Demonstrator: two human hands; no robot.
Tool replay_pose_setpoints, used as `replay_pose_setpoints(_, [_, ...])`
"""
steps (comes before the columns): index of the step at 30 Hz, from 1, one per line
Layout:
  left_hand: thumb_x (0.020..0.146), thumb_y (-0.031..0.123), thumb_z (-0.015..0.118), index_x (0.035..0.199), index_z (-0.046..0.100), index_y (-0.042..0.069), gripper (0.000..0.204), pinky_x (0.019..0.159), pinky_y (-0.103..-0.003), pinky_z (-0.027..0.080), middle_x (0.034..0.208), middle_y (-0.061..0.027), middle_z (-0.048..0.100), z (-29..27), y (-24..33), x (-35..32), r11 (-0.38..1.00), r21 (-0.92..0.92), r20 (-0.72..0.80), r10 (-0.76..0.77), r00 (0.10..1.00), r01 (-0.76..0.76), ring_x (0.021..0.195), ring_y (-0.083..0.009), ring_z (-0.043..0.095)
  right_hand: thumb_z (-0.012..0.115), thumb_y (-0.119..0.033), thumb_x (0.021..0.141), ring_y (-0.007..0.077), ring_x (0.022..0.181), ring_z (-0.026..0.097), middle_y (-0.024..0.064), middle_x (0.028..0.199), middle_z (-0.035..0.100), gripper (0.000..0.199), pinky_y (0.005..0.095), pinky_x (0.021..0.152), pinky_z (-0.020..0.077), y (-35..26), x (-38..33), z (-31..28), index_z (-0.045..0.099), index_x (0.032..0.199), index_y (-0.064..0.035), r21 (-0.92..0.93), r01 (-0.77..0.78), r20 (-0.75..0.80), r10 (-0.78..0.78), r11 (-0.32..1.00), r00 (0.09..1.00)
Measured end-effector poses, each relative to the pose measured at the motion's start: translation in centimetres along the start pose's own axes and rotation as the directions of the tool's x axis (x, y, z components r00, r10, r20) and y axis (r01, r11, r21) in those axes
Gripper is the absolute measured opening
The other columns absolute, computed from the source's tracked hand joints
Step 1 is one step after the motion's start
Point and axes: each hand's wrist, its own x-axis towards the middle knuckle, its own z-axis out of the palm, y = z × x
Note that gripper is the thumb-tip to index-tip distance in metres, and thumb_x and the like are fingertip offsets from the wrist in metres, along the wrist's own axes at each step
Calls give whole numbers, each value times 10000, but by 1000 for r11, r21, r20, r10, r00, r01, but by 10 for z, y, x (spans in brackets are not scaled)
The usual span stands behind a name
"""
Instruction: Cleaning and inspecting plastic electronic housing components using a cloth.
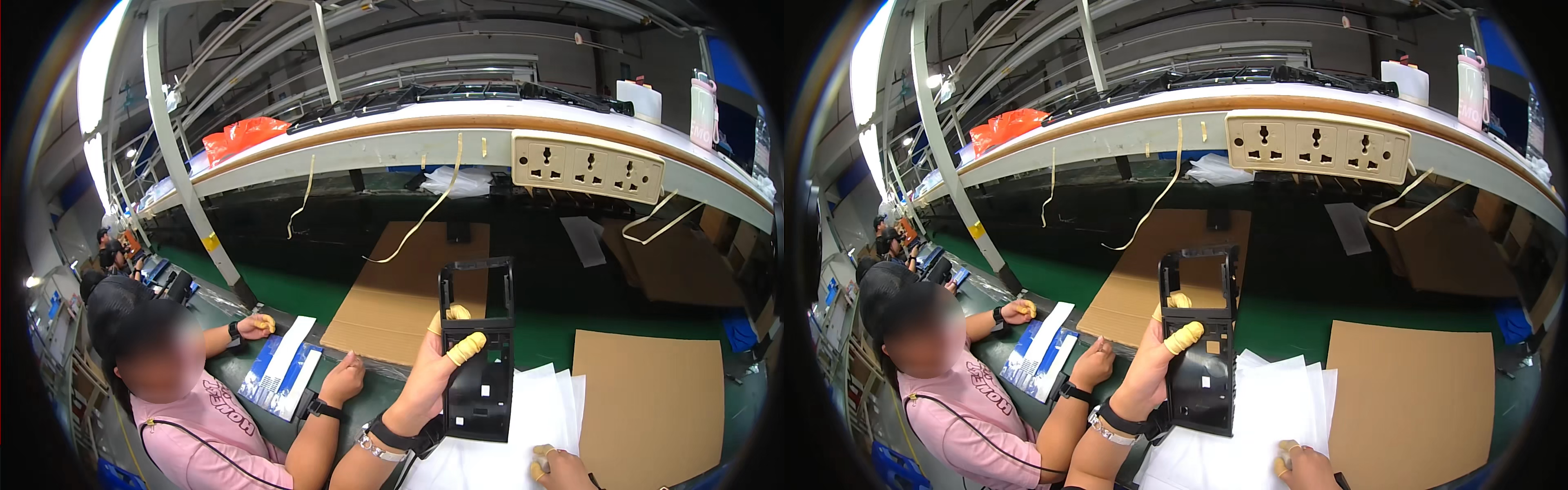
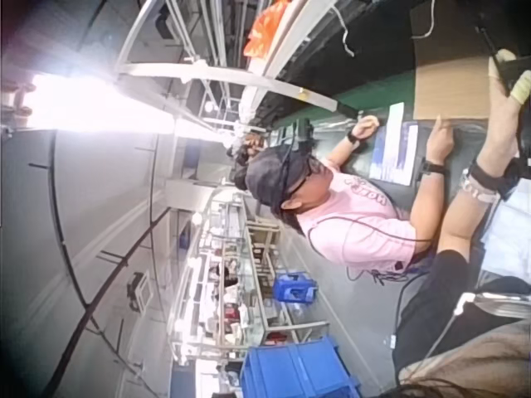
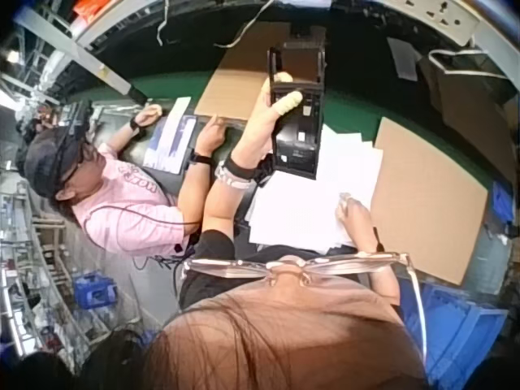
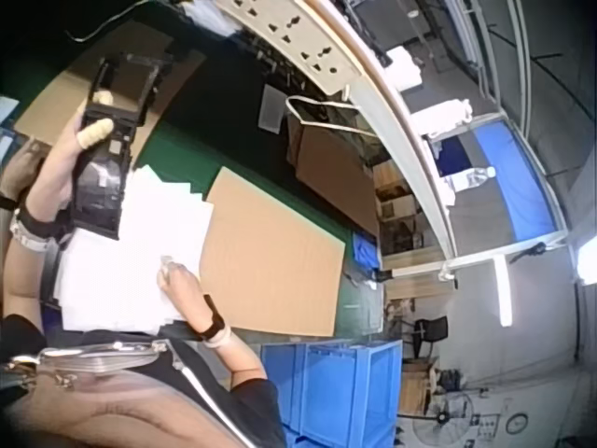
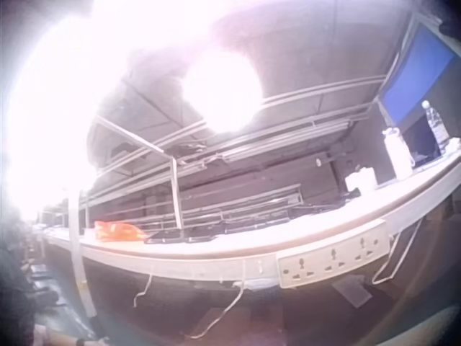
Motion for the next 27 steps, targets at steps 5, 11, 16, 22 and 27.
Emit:
replay_pose_setpoints(5, [826,66,620,1085,436,80,318,740,-221,452,935,7,514,12,1,-12,996,73,-6,-44,999,44,855,-62,515,544,-156,810,374,753,594,237,790,603,282,420,674,483,-3,1,-2,577,1025,23,6,-42,16,42,999,999])
replay_pose_setpoints(11, [801,37,635,1047,441,75,315,738,-214,438,929,0,517,23,-5,-30,993,115,44,4,999,-9,833,-59,518,544,-153,810,387,753,587,248,785,596,267,430,668,478,-10,2,-6,582,1002,29,29,-36,5,36,999,999])
replay_pose_setpoints(16, [781,14,654,1012,452,67,312,726,-207,430,915,6,497,29,-6,-39,962,211,96,153,984,-171,828,-52,508,549,-151,808,390,756,586,258,789,592,268,429,673,477,-10,1,-6,584,1000,33,3,-30,2,30,1000,1000])
replay_pose_setpoints(22, [801,20,630,1028,449,61,293,754,-207,421,946,0,498,28,-9,-36,970,197,95,123,988,-140,853,-51,497,563,-148,802,388,757,587,256,791,594,274,424,679,479,-9,2,-5,585,1008,31,-1,-45,1,45,999,999])
replay_pose_setpoints(27, [850,82,577,1100,446,59,283,807,-217,391,964,3,506,18,-14,-32,980,187,29,58,998,-62,911,-52,469,567,-150,802,381,766,593,250,801,599,272,410,681,484,-8,2,-5,587,1007,28,19,-26,-6,26,999,1000])
